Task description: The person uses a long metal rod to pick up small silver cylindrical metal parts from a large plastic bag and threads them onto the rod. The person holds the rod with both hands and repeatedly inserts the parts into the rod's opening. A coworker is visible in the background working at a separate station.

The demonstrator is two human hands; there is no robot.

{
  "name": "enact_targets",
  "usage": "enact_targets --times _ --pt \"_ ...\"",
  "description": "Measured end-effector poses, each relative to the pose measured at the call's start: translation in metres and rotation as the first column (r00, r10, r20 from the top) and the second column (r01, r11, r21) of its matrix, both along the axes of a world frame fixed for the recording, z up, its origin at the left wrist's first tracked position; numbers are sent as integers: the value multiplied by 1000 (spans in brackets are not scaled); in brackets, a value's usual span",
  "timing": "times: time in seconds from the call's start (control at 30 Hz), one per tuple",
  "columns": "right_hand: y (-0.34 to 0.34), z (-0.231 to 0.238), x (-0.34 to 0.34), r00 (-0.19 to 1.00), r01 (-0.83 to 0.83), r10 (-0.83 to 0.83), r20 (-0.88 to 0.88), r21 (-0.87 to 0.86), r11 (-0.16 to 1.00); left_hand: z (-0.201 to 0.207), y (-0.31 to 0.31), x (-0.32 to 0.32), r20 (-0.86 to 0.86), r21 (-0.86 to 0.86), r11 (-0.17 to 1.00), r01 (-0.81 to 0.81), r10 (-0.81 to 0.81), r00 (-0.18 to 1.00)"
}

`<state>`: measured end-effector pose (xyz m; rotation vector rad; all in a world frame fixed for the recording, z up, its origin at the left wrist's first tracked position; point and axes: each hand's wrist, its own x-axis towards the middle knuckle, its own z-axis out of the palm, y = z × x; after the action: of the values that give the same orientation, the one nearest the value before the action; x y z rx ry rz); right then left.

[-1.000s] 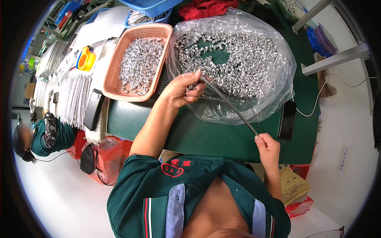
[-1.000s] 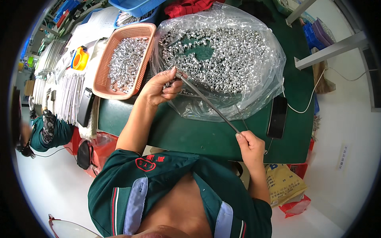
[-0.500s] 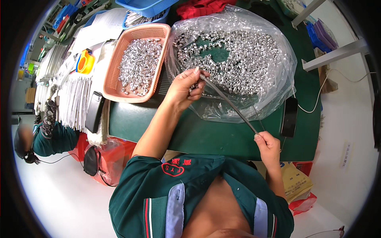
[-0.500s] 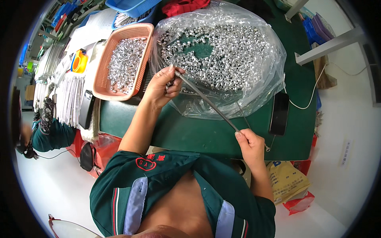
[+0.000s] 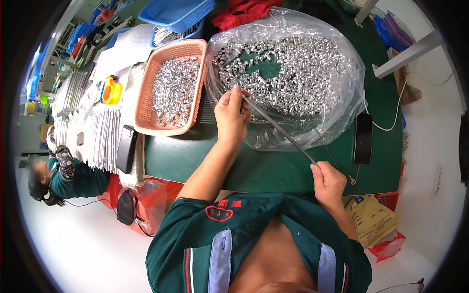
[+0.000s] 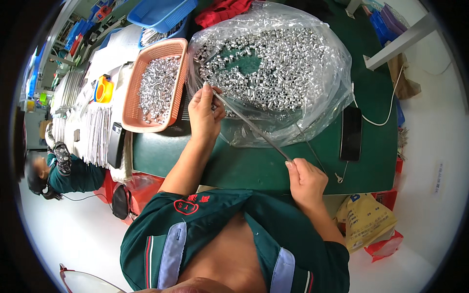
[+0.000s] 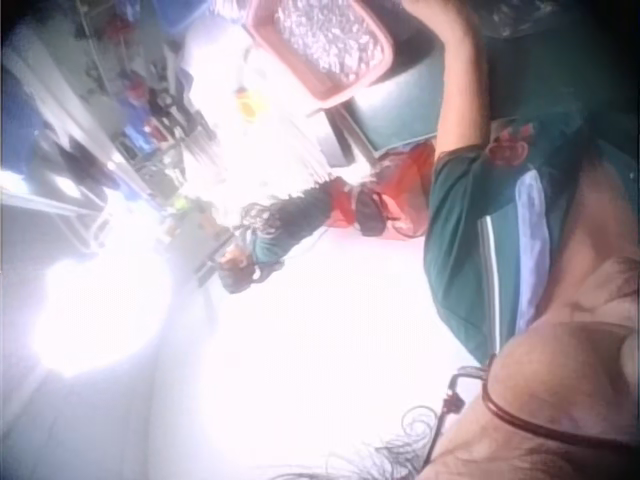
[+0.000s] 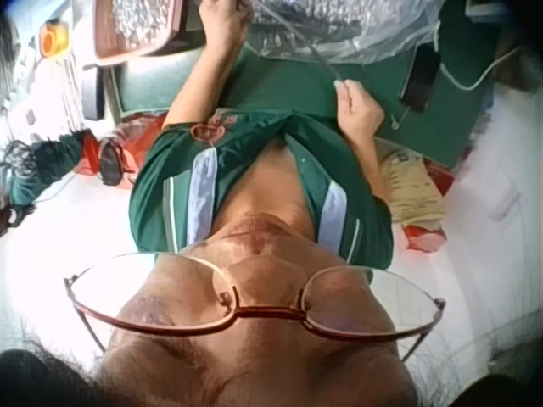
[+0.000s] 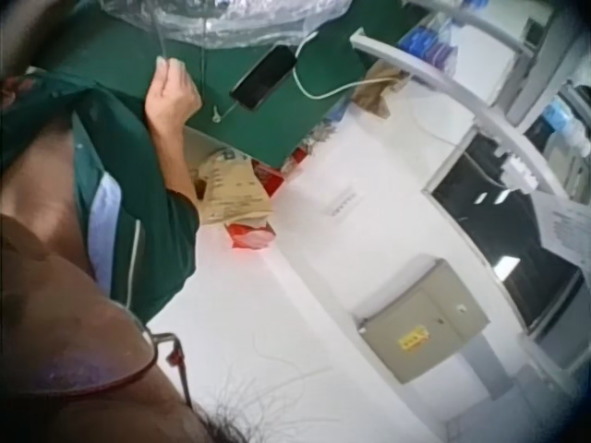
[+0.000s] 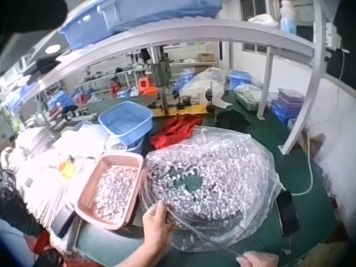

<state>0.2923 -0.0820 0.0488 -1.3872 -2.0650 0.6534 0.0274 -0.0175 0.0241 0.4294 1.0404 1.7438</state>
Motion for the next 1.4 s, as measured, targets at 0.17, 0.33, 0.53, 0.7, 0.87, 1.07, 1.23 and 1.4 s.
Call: enact_targets --times 0.17,0.33,0.53,0.7,0.87,1.07,1.23,1.4 --pt "7 -11 10 790 -382 -318 -525 -826 415 -1 8 -5 -35 96 994 53 -49 998" --pt "10 -11 9 677 -570 -466 -570 -806 160 -4 9 -3 -47 113 988 101 -97 994" --pt "-1 -19 -15 955 -36 -79 -286 -375 926 -6 5 17 -76 -14 988 157 -157 985" --pt "13 -8 -17 870 -158 -221 -440 -675 721 1 5 21 63 -80 945 316 -311 948" --pt "11 -8 -2 895 -126 -209 -394 -672 730 -5 13 -13 373 -23 900 435 -396 839" --pt "7 -1 20 934 -84 -178 -309 -675 733 -7 10 -28 412 124 843 523 -523 746" --pt "10 2 29 947 -62 -149 -285 -616 785 -12 9 -32 438 209 807 552 -582 685" --pt "17 4 33 972 -68 -53 -228 -492 868 -11 7 -38 455 276 749 602 -654 604"
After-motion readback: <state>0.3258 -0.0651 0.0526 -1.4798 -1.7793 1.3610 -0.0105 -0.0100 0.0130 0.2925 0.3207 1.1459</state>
